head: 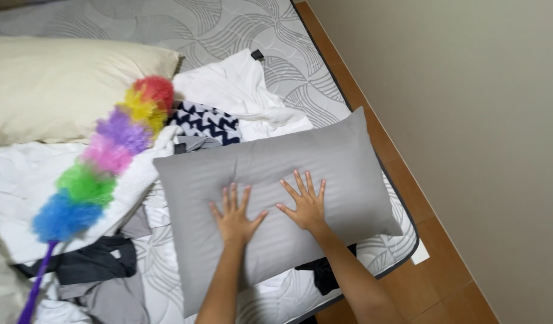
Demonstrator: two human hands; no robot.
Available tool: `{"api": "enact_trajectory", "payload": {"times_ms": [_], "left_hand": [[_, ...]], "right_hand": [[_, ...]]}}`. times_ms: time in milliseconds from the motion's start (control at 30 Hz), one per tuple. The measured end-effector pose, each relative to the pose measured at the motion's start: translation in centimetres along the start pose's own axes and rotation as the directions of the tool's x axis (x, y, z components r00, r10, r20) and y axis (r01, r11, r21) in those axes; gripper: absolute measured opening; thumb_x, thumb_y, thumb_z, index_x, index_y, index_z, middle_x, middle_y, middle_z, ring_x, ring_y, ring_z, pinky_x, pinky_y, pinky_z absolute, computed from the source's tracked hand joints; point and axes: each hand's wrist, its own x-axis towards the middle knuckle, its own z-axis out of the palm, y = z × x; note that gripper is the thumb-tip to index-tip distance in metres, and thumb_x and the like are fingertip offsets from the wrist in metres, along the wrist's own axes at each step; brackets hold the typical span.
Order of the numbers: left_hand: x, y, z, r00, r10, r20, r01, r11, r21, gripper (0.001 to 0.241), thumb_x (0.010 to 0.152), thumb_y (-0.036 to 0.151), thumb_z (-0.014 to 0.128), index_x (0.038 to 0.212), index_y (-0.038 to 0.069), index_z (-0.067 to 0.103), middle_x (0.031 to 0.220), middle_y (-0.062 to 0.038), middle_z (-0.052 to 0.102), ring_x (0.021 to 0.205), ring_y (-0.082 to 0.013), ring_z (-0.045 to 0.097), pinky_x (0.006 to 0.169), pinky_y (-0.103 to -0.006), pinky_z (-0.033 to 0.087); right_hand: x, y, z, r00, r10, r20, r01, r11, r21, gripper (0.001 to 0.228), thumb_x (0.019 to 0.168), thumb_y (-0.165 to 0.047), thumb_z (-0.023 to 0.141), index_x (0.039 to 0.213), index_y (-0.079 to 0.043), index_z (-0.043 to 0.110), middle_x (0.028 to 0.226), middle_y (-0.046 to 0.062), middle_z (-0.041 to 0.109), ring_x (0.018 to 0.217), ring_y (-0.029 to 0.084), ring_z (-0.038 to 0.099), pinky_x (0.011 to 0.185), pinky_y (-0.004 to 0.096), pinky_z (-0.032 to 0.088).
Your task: The person puts a pillow into a gray pillowcase, adjusts the fabric, and smooths the surface. They then use a rainbow-colored feather duster to dust the pillow and other pillows on the bed.
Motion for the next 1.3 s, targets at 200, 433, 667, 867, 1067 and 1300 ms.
{"api": "enact_trajectory", "payload": {"times_ms": [200, 433, 667, 867, 1067, 1300], "left_hand": [[-2.0, -1.0, 0.7, 0.983, -0.152, 0.107, 0.146, 0.987, 0.066, 0.103, 0.074, 0.088, 0.044, 0.161, 0.039, 0.018, 0.171, -0.005, 0.007, 0.158, -0.029, 0.001, 0.117, -0.0706, -0.006], [-5.5, -2.9, 1.3, 0.964, -0.261, 0.052, 0.259, 0.965, 0.037, 0.103, 0.077, 0.085, 0.042, 0.163, 0.032, 0.019, 0.172, -0.014, 0.005, 0.159, -0.0346, -0.002, 0.117, -0.0723, -0.009], [-10.4, -7.0, 2.4, 0.923, -0.377, 0.073, 0.373, 0.926, 0.066, 0.105, 0.083, 0.083, 0.036, 0.169, 0.03, 0.009, 0.176, -0.019, -0.001, 0.161, -0.0383, -0.012, 0.117, -0.0796, -0.011], [-9.5, -12.0, 2.6, 0.601, -0.787, 0.141, 0.799, 0.589, -0.118, 0.118, 0.089, 0.083, 0.042, 0.163, -0.003, 0.011, 0.147, -0.043, 0.029, 0.139, -0.054, 0.03, 0.107, -0.0718, 0.023], [-5.0, -17.5, 2.4, 0.6, -0.754, 0.267, 0.794, 0.52, -0.315, 0.087, 0.107, 0.066, 0.043, 0.107, -0.019, 0.063, 0.089, -0.032, 0.066, 0.085, -0.0437, 0.064, 0.082, -0.0497, 0.051], [7.9, -16.7, -3.8, 0.927, -0.358, 0.109, 0.358, 0.764, -0.536, 0.069, 0.111, 0.05, 0.059, 0.1, -0.018, 0.063, 0.088, -0.032, 0.064, 0.084, -0.0423, 0.06, 0.079, -0.0502, 0.047]], "right_hand": [[1.5, 7.5, 1.7, 0.995, 0.06, -0.084, -0.06, 0.998, 0.013, 0.091, 0.078, -0.082, 0.057, 0.156, -0.04, 0.036, 0.17, 0.009, 0.013, 0.156, 0.037, 0.005, 0.113, 0.076, -0.007], [2.4, 14.4, 2.5, 0.958, 0.234, -0.167, -0.224, 0.971, 0.078, 0.087, 0.086, -0.079, 0.053, 0.159, -0.037, 0.035, 0.173, 0.012, 0.013, 0.158, 0.039, 0.002, 0.113, 0.079, -0.006], [-1.7, 19.3, 1.3, 0.689, 0.722, -0.061, -0.69, 0.679, 0.253, 0.094, 0.087, -0.077, 0.046, 0.162, -0.023, 0.029, 0.158, 0.025, 0.034, 0.149, 0.045, 0.025, 0.11, 0.082, 0.005], [-10.4, 26.6, 10.2, 0.429, 0.902, -0.043, -0.784, 0.395, 0.478, 0.093, 0.106, -0.075, 0.04, 0.13, 0.012, 0.06, 0.119, 0.038, 0.066, 0.116, 0.05, 0.062, 0.102, 0.049, 0.047], [-16.3, 25.2, 5.8, 0.273, 0.962, -0.014, -0.008, 0.017, 1.0, 0.07, 0.097, -0.058, 0.063, 0.128, 0.006, 0.065, 0.123, 0.012, 0.07, 0.106, 0.021, 0.066, 0.096, 0.035, 0.051], [-23.8, 18.5, 3.4, 0.092, 0.985, 0.149, 0.021, -0.151, 0.988, 0.06, 0.095, -0.051, 0.058, 0.128, -0.002, 0.064, 0.124, 0.014, 0.07, 0.109, 0.027, 0.07, 0.091, 0.044, 0.059]]}}
